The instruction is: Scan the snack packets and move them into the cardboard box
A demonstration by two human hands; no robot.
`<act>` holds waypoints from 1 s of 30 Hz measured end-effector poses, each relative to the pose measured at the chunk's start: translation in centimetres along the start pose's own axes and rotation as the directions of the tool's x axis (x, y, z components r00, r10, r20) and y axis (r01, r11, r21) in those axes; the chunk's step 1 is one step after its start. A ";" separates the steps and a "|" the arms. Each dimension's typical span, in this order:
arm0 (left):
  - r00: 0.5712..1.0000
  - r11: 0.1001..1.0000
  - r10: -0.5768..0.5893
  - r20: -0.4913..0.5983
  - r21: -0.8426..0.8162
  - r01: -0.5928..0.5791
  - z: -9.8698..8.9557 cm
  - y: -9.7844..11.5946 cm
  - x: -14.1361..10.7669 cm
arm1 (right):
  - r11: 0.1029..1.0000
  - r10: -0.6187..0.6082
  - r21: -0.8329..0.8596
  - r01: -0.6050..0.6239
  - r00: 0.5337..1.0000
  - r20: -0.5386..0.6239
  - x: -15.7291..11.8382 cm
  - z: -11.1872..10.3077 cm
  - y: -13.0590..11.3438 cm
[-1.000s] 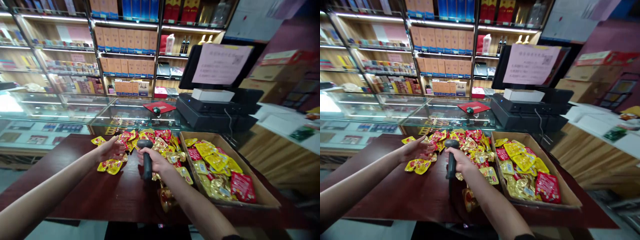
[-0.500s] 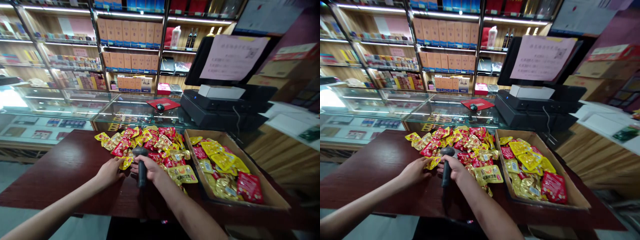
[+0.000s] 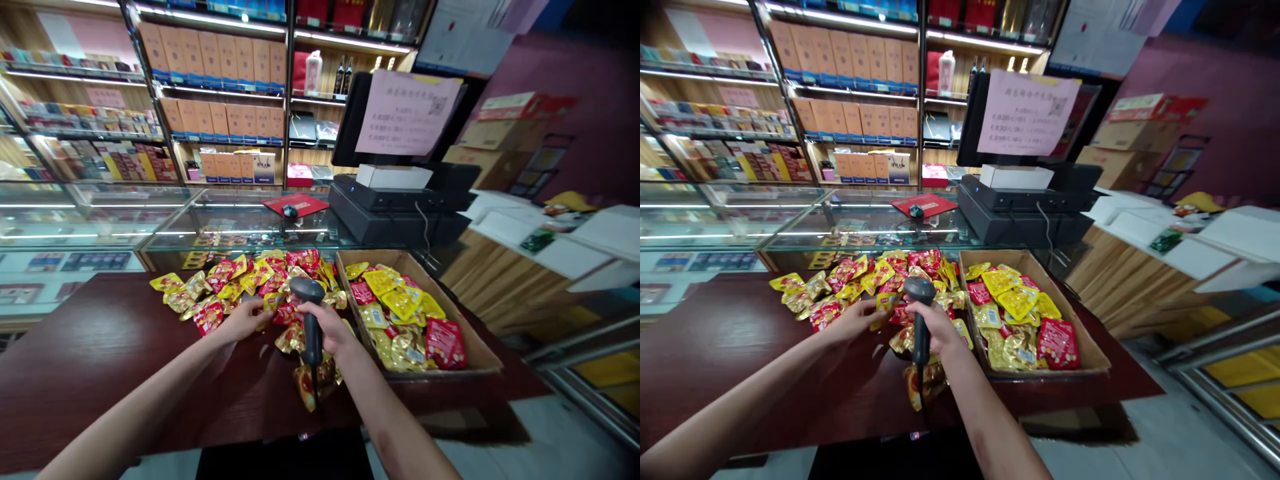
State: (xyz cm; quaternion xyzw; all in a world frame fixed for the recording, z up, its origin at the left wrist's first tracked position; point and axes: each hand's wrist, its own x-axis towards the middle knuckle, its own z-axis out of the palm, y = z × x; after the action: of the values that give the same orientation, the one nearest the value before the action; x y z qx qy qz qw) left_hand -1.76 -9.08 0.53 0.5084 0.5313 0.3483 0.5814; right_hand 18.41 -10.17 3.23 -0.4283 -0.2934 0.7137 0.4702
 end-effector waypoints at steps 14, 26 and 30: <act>0.994 0.979 0.042 0.099 -0.205 -0.021 -2.1 1.3 0.2 | 0.992 -0.017 -0.125 0.033 0.992 0.124 1.4 2.5 0.2; 0.998 0.970 -0.064 0.012 -0.233 0.065 -2.1 5.3 5.0 | 0.920 -0.274 -0.268 0.286 0.958 0.082 -0.8 3.8 -2.4; 0.998 0.967 -0.064 0.004 -0.245 0.063 -0.5 5.6 6.4 | 0.957 -0.167 -0.231 0.175 0.984 0.055 -1.4 3.6 -1.5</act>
State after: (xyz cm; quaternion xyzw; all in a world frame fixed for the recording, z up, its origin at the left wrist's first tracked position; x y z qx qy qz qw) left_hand -0.27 -1.58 4.23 0.4148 0.5013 0.3936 0.6494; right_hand 16.12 -10.89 6.61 -0.4414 -0.4198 0.6381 0.4709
